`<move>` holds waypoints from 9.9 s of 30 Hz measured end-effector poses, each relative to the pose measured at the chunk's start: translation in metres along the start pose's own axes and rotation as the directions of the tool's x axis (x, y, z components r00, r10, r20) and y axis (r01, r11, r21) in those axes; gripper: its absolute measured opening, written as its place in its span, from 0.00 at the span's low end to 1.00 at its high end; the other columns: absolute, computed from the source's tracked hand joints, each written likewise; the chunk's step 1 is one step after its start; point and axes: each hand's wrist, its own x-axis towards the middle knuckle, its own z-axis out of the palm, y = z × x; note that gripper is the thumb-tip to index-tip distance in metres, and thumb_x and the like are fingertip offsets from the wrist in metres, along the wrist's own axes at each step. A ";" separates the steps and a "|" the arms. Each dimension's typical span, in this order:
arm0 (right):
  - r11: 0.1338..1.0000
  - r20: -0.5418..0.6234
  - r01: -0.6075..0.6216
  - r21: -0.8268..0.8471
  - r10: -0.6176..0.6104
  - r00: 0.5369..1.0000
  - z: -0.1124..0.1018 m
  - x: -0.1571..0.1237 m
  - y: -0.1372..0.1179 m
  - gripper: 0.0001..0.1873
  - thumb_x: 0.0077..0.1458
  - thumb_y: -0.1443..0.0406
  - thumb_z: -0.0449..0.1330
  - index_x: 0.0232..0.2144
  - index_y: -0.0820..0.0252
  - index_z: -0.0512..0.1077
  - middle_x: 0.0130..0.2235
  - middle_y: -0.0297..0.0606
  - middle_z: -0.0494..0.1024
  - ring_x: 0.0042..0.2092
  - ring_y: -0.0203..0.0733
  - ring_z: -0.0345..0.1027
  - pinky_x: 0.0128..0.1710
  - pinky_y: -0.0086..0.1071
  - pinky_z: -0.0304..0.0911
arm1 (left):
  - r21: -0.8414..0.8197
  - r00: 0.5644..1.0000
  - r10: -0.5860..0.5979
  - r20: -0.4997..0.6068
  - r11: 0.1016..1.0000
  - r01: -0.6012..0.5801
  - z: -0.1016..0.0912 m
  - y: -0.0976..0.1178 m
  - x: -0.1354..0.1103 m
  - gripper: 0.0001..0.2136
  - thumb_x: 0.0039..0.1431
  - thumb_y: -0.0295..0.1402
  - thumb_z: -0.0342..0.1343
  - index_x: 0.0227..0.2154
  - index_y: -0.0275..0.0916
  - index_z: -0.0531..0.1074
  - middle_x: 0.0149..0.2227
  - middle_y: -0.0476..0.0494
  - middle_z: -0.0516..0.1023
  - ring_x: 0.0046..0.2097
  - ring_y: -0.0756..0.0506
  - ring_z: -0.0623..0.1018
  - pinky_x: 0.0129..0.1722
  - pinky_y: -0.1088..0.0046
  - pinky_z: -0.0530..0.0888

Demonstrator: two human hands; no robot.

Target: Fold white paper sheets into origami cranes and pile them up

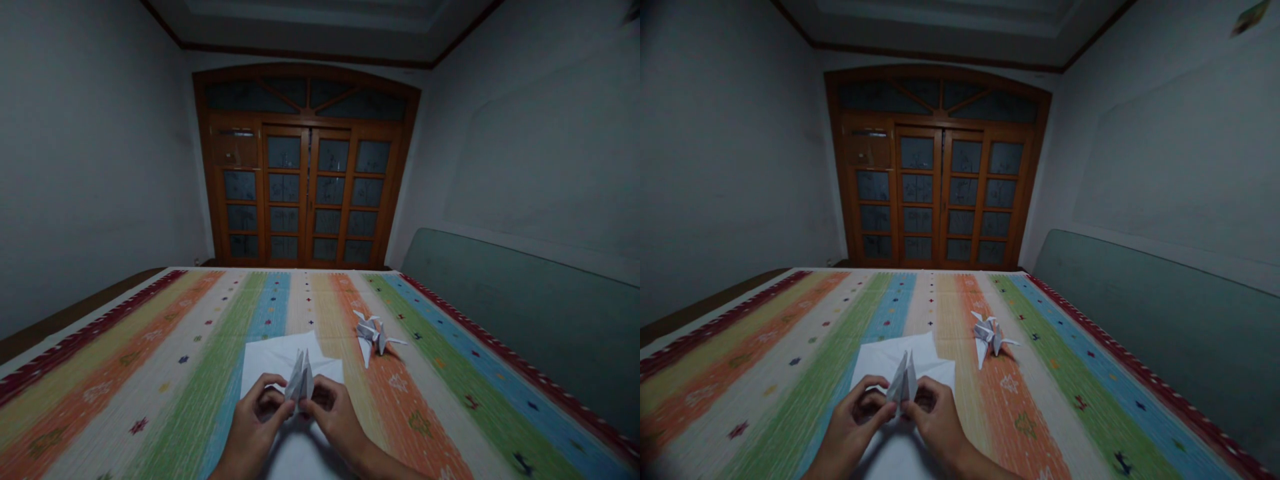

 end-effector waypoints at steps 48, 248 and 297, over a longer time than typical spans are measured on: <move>0.989 0.039 0.096 -0.115 -0.092 0.995 -0.003 -0.011 0.012 0.26 0.50 0.69 0.63 0.53 0.56 0.69 0.35 0.35 0.76 0.34 0.40 0.72 0.34 0.30 0.63 | 0.056 0.980 0.083 0.179 0.994 -0.095 -0.006 0.007 0.000 0.09 0.60 0.38 0.63 0.31 0.40 0.85 0.33 0.41 0.77 0.35 0.42 0.78 0.35 0.72 0.77; 0.862 -0.028 0.454 -0.224 -0.472 0.881 -0.012 -0.018 0.006 0.13 0.69 0.57 0.58 0.51 0.56 0.70 0.36 0.39 0.79 0.37 0.43 0.76 0.37 0.30 0.71 | -0.086 0.952 -0.034 0.305 0.994 0.063 -0.012 -0.006 0.007 0.18 0.62 0.51 0.64 0.42 0.40 0.78 0.37 0.44 0.79 0.41 0.40 0.76 0.40 0.67 0.73; 0.788 0.027 0.506 -0.350 -0.531 0.847 -0.009 -0.017 -0.005 0.13 0.57 0.73 0.62 0.41 0.56 0.83 0.37 0.42 0.87 0.37 0.46 0.82 0.34 0.30 0.74 | 0.147 0.984 0.070 0.161 0.985 -0.094 -0.012 -0.015 0.000 0.15 0.66 0.48 0.61 0.45 0.44 0.81 0.43 0.40 0.83 0.40 0.38 0.83 0.35 0.67 0.82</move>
